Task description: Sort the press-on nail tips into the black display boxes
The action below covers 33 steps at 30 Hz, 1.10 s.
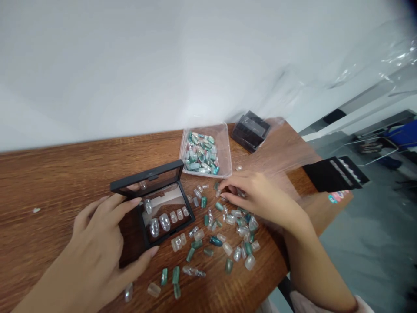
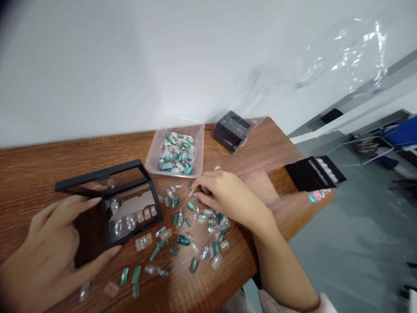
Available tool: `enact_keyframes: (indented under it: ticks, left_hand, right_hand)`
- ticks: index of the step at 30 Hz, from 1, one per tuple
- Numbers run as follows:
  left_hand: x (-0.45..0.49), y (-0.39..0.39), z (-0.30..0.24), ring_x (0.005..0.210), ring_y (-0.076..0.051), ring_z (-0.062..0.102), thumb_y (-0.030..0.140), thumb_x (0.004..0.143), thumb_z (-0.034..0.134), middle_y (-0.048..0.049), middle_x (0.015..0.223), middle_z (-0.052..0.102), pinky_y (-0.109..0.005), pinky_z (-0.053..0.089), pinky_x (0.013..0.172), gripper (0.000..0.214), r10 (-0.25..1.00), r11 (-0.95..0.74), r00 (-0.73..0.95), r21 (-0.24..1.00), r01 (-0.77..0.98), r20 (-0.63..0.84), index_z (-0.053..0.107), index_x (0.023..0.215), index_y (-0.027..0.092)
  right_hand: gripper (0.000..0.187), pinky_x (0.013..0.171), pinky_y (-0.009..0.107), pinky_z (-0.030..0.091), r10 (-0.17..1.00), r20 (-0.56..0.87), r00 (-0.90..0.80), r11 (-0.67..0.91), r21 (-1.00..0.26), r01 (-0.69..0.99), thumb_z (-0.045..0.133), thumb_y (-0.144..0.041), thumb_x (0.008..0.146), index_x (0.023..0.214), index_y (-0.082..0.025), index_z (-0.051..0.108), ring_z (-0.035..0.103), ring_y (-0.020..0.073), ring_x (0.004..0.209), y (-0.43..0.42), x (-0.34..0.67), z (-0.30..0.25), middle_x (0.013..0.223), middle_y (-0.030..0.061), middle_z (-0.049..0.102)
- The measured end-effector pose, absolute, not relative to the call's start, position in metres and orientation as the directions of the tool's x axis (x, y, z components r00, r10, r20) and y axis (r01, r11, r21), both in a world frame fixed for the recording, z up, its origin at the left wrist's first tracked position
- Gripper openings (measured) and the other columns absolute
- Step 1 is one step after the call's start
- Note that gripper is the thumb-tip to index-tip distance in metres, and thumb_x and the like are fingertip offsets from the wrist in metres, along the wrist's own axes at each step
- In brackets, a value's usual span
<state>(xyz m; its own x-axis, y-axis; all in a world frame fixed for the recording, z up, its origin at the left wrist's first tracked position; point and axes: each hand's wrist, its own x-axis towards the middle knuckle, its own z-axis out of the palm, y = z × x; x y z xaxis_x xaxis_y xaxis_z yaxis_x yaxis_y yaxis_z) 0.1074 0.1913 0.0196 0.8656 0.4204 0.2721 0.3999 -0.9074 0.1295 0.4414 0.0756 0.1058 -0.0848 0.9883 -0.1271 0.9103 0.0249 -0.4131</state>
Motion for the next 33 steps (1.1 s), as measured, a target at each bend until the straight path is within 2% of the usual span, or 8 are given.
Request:
enact_keyframes:
  ticks: [5,10,14,18,22,25,28,33]
  left_hand:
    - [0.1080,0.1921,0.0193,0.128,-0.045,0.047,0.054,0.088,0.053,-0.0229,0.125,0.056,-0.065,0.040,0.102,0.044,0.385,-0.921,0.863,0.079,0.381,0.326,0.056,0.105,0.013]
    - [0.1126,0.1926,0.0217,0.126,-0.046,0.046,0.053,0.091,0.050,-0.0236,0.125,0.052,-0.065,0.040,0.101,0.052,0.368,-0.927,0.869,0.052,0.372,0.331,0.049,0.119,0.009]
    - [0.1124,0.1919,0.0211,0.125,-0.045,0.047,0.051,0.092,0.049,-0.0237,0.127,0.050,-0.064,0.040,0.100,0.050,0.362,-0.929,0.869,0.060,0.364,0.338,0.048,0.119,0.009]
    - [0.1107,0.1913,0.0197,0.126,-0.044,0.045,0.051,0.093,0.049,-0.0219,0.126,0.050,-0.063,0.040,0.100,0.044,0.353,-0.932,0.871,0.049,0.358,0.342,0.047,0.114,0.012]
    - [0.1112,0.1912,0.0205,0.127,-0.043,0.045,0.050,0.093,0.048,-0.0205,0.126,0.050,-0.064,0.039,0.102,0.046,0.381,-0.922,0.865,0.074,0.379,0.325,0.046,0.120,0.012]
    - [0.1119,0.1916,0.0213,0.126,-0.042,0.046,0.053,0.093,0.047,-0.0208,0.126,0.050,-0.063,0.039,0.102,0.054,0.393,-0.918,0.860,0.085,0.388,0.326,0.044,0.127,0.010]
    - [0.1125,0.1917,0.0211,0.128,-0.043,0.045,0.052,0.093,0.047,-0.0218,0.127,0.050,-0.063,0.038,0.103,0.054,0.384,-0.921,0.864,0.073,0.382,0.325,0.044,0.126,0.009]
    - [0.1129,0.1905,0.0190,0.129,-0.044,0.045,0.051,0.092,0.050,-0.0212,0.126,0.051,-0.063,0.037,0.104,0.054,0.389,-0.920,0.863,0.079,0.385,0.324,0.045,0.126,0.010]
  right_hand:
    - [0.008,0.069,0.026,0.038,0.989,-0.136,-0.056,-0.002,-0.394,0.919,0.064,-0.023,0.096,0.092,-0.020,0.070,0.060,0.0142,0.072,0.0777,0.4377,0.1037,0.083,0.0006,0.069]
    - [0.015,0.068,0.026,0.038,0.986,-0.134,-0.096,0.031,-0.424,0.905,0.063,-0.031,0.097,0.088,-0.019,0.068,0.058,0.0142,0.071,0.0772,0.4341,0.1048,0.078,0.0001,0.066]
    - [0.011,0.072,0.026,0.041,0.981,-0.123,-0.147,0.071,-0.480,0.874,0.059,-0.025,0.099,0.099,-0.019,0.069,0.061,0.0138,0.074,0.0763,0.4350,0.1048,0.081,-0.0004,0.068]
    - [0.021,0.078,0.027,0.044,0.981,-0.113,-0.156,0.083,-0.484,0.871,0.058,-0.019,0.098,0.117,-0.021,0.068,0.066,0.0146,0.082,0.0772,0.4380,0.1019,0.095,0.0014,0.074]
    - [0.020,0.079,0.026,0.044,0.972,-0.122,-0.200,0.112,-0.509,0.853,0.058,-0.020,0.099,0.116,-0.023,0.069,0.067,0.0147,0.087,0.0785,0.4392,0.0989,0.102,0.0017,0.074]
    - [0.014,0.074,0.026,0.043,0.976,-0.131,-0.175,0.090,-0.489,0.868,0.061,-0.023,0.098,0.110,-0.022,0.069,0.064,0.0144,0.079,0.0788,0.4385,0.0982,0.089,0.0002,0.071]
    - [0.010,0.069,0.025,0.040,0.978,-0.156,-0.138,0.050,-0.464,0.884,0.064,-0.024,0.096,0.104,-0.021,0.069,0.059,0.0139,0.070,0.0788,0.4371,0.0987,0.075,-0.0021,0.065]
    - [0.007,0.066,0.025,0.038,0.975,-0.177,-0.135,0.036,-0.472,0.881,0.066,-0.022,0.093,0.100,-0.020,0.068,0.056,0.0129,0.067,0.0790,0.4354,0.0999,0.071,-0.0034,0.061]
